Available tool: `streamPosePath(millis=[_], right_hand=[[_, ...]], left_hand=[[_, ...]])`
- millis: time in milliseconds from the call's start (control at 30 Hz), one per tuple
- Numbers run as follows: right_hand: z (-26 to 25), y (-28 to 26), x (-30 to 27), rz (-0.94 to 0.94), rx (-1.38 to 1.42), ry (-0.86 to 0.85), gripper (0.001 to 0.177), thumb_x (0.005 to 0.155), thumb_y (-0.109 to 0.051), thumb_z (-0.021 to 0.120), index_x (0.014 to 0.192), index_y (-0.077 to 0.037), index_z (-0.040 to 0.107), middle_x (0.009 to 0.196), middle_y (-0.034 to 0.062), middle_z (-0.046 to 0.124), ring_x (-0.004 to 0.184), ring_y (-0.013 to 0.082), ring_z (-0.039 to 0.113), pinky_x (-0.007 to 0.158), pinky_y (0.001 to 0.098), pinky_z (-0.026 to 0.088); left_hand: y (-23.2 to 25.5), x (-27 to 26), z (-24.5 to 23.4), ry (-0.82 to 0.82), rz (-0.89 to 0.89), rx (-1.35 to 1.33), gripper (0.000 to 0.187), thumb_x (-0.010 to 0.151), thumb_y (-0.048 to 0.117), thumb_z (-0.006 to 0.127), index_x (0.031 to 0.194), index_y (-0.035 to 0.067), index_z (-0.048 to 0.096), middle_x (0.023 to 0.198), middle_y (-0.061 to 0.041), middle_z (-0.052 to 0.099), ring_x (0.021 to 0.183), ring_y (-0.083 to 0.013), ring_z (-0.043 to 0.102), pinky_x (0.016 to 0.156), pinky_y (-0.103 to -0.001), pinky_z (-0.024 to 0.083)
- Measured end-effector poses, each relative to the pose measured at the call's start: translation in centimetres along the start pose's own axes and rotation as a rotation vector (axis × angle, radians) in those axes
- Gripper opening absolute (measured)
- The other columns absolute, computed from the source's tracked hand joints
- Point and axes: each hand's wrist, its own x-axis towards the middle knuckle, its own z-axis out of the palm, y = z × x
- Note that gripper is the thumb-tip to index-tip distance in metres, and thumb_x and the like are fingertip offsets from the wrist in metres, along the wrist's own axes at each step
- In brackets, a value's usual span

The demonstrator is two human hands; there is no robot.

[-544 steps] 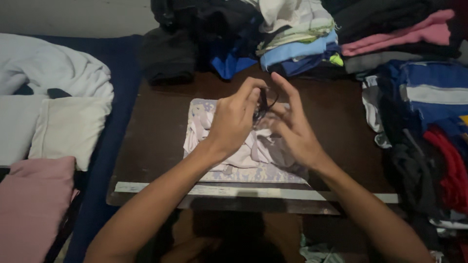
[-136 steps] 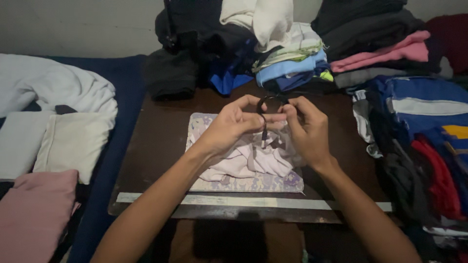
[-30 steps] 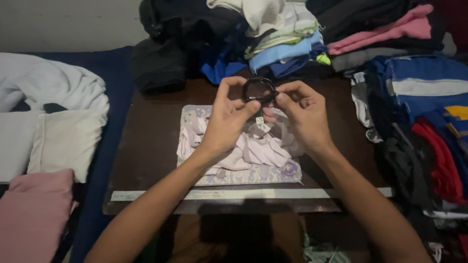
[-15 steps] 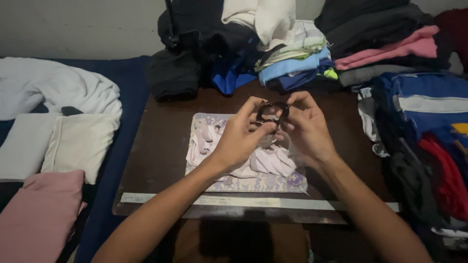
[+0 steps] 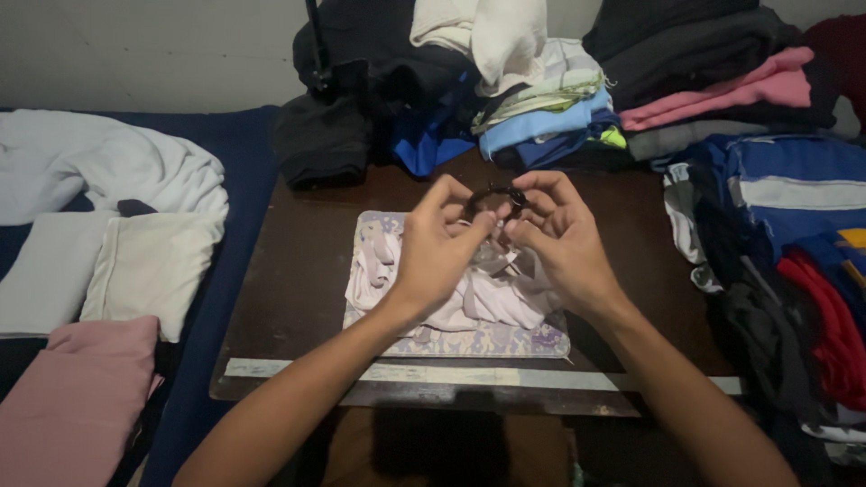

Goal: The person ties a black cable into a loop using both hands on a table. The person then wraps the cable around itself to secure the loop. The person continues to adjust the loop and wrap the cable around it.

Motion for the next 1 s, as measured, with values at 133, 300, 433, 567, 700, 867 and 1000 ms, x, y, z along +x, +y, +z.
streamPosePath(millis=[133, 300, 433, 567, 700, 867, 1000], right_hand=[[0.1, -0.3, 0.1, -0.059, -0.067, -0.014, 0.056, 0.089, 0.015, 0.064, 0.138, -0.004, 0.042, 0.124, 0.0154, 0.057, 0.098, 0.0145, 0.067, 0.089, 0.0287, 0.057], [0.4, -0.7, -0.2, -0.234, -0.239, -0.034, 0.045, 0.092, 0.014, 0.065, 0.129, -0.003, 0.045, 0.144, 0.0152, 0.05, 0.103, 0.0124, 0.065, 0.09, 0.0273, 0.058], [0.9, -1.2, -0.6, -0.242, -0.541, -0.027, 0.015, 0.095, 0.009, 0.065, 0.108, 0.002, 0.07, 0.151, 0.0141, 0.049, 0.109, 0.0156, 0.068, 0.091, 0.0279, 0.059], [1.1, -1.8, -1.0, -0.261, -0.615, -0.016, 0.023, 0.09, 0.009, 0.061, 0.106, -0.001, 0.076, 0.147, 0.0148, 0.055, 0.122, 0.018, 0.065, 0.098, 0.0289, 0.058], [1.1, -2.5, -0.9, -0.347, -0.73, -0.066, 0.037, 0.086, 0.013, 0.052, 0.108, -0.002, 0.077, 0.155, 0.0172, 0.054, 0.129, 0.0229, 0.063, 0.099, 0.0293, 0.053], [1.2, -2.6, -0.6, -0.365, -0.755, -0.136, 0.037, 0.086, 0.012, 0.06, 0.118, -0.001, 0.073, 0.153, 0.0184, 0.054, 0.136, 0.0266, 0.058, 0.103, 0.0332, 0.054], [1.0, -2.4, -0.5, -0.451, -0.942, -0.071, 0.028, 0.089, 0.005, 0.071, 0.116, -0.002, 0.074, 0.141, 0.0145, 0.065, 0.125, 0.0244, 0.067, 0.098, 0.0328, 0.058]], left_hand=[[-0.2, 0.4, -0.4, 0.017, 0.007, -0.027, 0.016, 0.097, -0.003, 0.066, 0.103, -0.004, 0.052, 0.089, -0.015, 0.072, 0.075, -0.0147, 0.074, 0.063, -0.027, 0.062], [0.4, -0.1, -0.2, 0.081, 0.025, -0.045, 0.036, 0.093, -0.002, 0.063, 0.112, 0.004, 0.033, 0.083, -0.013, 0.067, 0.063, -0.0136, 0.069, 0.049, -0.026, 0.054], [1.2, -0.2, -0.1, 0.085, 0.057, 0.161, 0.026, 0.098, 0.002, 0.061, 0.115, 0.002, 0.041, 0.087, -0.011, 0.069, 0.069, -0.0104, 0.07, 0.049, -0.025, 0.055], [1.3, -0.7, 0.0, 0.027, 0.017, 0.182, 0.011, 0.101, 0.004, 0.057, 0.111, 0.001, 0.055, 0.085, -0.008, 0.067, 0.067, -0.0094, 0.068, 0.047, -0.025, 0.054], [1.3, -0.7, -0.3, 0.007, 0.03, 0.101, 0.007, 0.1, 0.004, 0.055, 0.105, 0.0, 0.059, 0.089, -0.005, 0.067, 0.07, -0.0086, 0.069, 0.049, -0.025, 0.056], [0.5, -0.1, -0.7, 0.014, -0.009, 0.057, 0.01, 0.1, 0.005, 0.061, 0.107, -0.001, 0.063, 0.084, -0.007, 0.07, 0.073, -0.0095, 0.068, 0.057, -0.024, 0.054], [-0.6, 0.3, -1.0, -0.015, -0.046, 0.038, 0.008, 0.101, 0.004, 0.063, 0.104, -0.002, 0.06, 0.082, -0.011, 0.072, 0.074, -0.012, 0.068, 0.063, -0.026, 0.052]])
